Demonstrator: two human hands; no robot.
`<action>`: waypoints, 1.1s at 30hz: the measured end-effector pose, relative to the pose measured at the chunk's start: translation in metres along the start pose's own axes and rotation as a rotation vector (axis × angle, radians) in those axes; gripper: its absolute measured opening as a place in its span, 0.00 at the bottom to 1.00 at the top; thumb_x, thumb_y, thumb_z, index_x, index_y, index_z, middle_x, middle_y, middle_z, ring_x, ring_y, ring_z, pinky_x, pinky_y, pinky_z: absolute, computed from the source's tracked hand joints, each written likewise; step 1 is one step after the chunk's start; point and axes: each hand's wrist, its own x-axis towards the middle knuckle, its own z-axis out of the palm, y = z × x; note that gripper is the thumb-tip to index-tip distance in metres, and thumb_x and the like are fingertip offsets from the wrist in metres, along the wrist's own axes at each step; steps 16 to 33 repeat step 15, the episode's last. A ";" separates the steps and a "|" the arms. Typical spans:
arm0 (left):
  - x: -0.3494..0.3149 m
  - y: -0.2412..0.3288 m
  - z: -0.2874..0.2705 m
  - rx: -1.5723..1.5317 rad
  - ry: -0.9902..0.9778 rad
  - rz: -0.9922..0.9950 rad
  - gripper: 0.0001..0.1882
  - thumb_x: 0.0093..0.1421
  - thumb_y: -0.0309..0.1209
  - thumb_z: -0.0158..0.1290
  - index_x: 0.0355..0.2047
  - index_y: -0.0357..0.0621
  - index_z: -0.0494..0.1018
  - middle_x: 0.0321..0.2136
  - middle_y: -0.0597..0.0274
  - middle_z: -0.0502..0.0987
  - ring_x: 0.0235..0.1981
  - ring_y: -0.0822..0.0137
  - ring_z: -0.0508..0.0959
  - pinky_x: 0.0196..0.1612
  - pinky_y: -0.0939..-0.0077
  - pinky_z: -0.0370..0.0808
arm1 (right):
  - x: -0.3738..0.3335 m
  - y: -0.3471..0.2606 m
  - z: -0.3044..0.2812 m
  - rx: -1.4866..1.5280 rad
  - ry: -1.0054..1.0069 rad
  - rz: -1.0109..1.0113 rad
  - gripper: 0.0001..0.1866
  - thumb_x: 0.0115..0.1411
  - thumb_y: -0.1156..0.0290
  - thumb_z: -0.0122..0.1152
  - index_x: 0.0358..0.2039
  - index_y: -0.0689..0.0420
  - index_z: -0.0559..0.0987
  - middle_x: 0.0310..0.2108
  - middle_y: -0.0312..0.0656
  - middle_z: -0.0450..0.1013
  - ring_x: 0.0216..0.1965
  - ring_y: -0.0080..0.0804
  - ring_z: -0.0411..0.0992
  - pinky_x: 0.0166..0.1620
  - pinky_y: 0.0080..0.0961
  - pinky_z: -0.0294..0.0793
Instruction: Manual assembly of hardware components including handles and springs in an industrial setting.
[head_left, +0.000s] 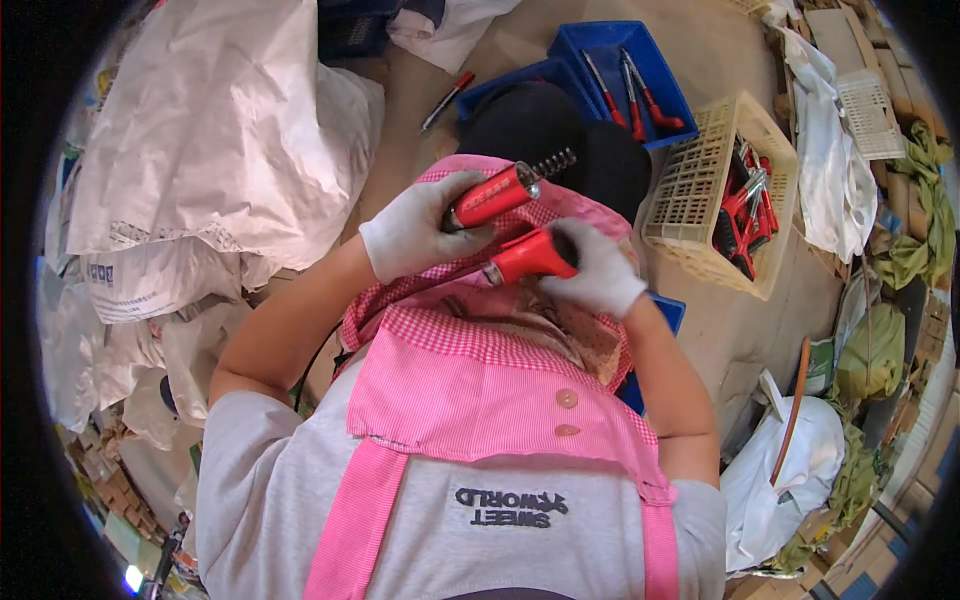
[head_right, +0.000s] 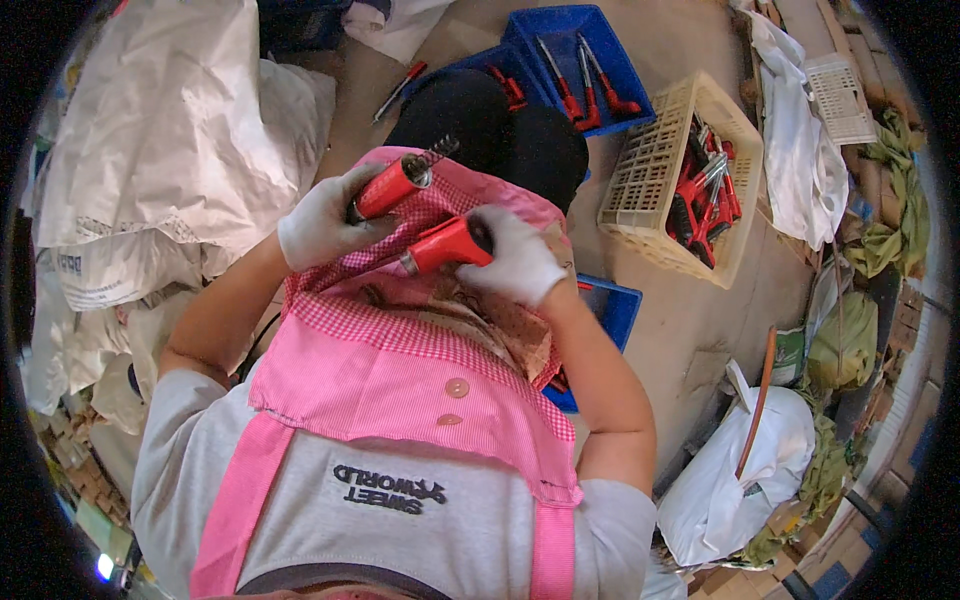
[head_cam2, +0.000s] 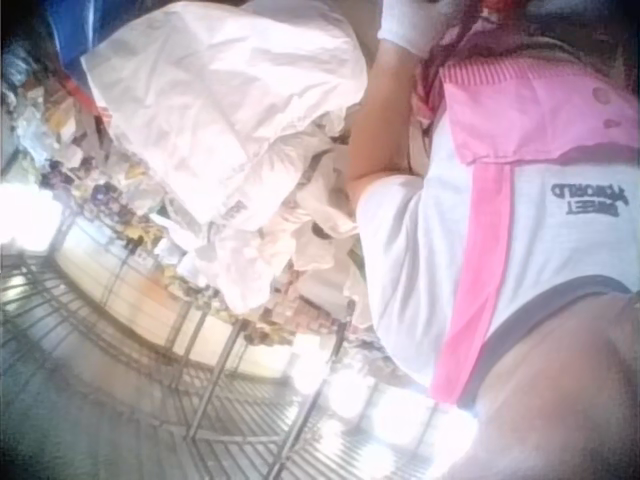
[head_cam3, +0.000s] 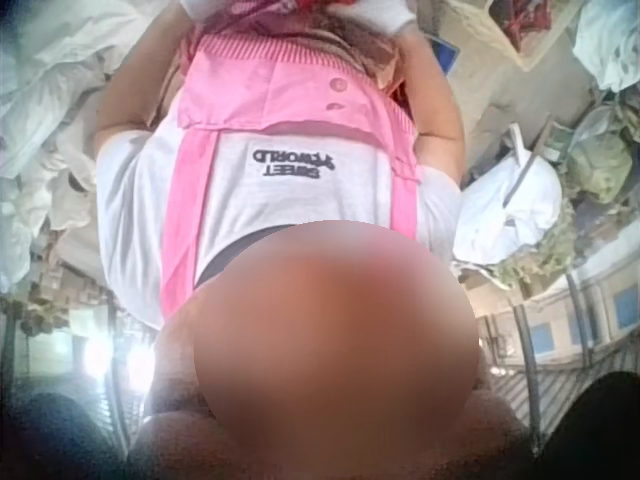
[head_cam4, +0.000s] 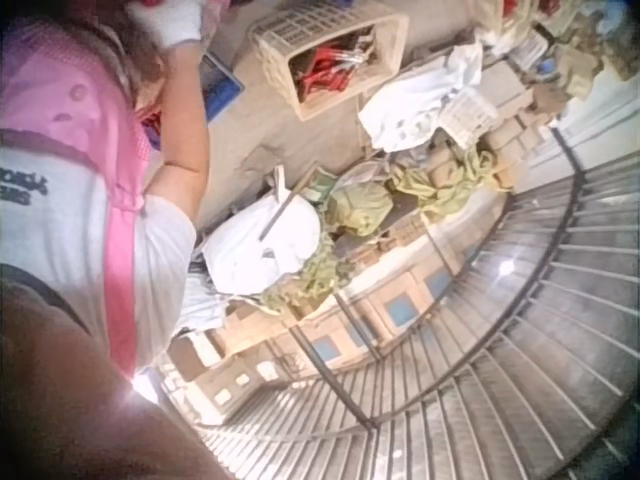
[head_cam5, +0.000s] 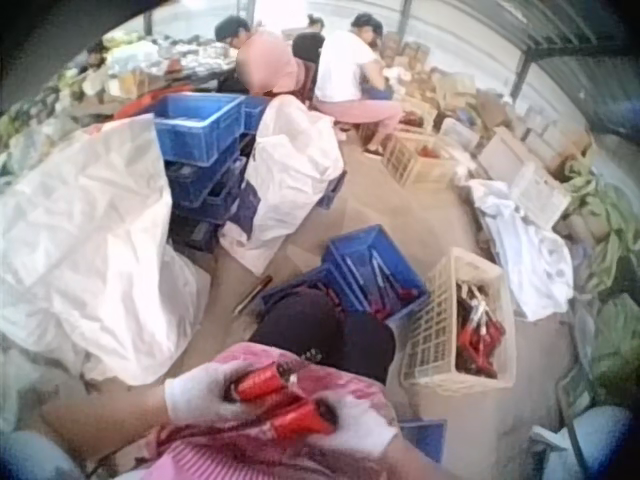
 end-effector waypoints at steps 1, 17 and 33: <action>-0.002 -0.001 -0.002 0.032 0.003 -0.012 0.25 0.51 0.35 0.59 0.48 0.40 0.67 0.32 0.51 0.75 0.34 0.61 0.76 0.41 0.73 0.71 | -0.002 -0.001 -0.014 0.082 0.023 0.011 0.30 0.40 0.66 0.65 0.46 0.59 0.70 0.39 0.47 0.72 0.43 0.37 0.72 0.49 0.28 0.68; -0.009 0.002 0.012 0.085 -0.540 -0.019 0.25 0.50 0.39 0.59 0.47 0.45 0.68 0.34 0.47 0.76 0.38 0.56 0.78 0.42 0.66 0.72 | -0.031 -0.056 -0.085 -0.196 -0.153 -0.259 0.25 0.39 0.68 0.69 0.40 0.54 0.72 0.28 0.50 0.74 0.33 0.48 0.74 0.38 0.36 0.73; -0.009 0.002 0.012 0.085 -0.540 -0.019 0.25 0.50 0.39 0.59 0.47 0.45 0.68 0.34 0.47 0.76 0.38 0.56 0.78 0.42 0.66 0.72 | -0.031 -0.056 -0.085 -0.196 -0.153 -0.259 0.25 0.39 0.68 0.69 0.40 0.54 0.72 0.28 0.50 0.74 0.33 0.48 0.74 0.38 0.36 0.73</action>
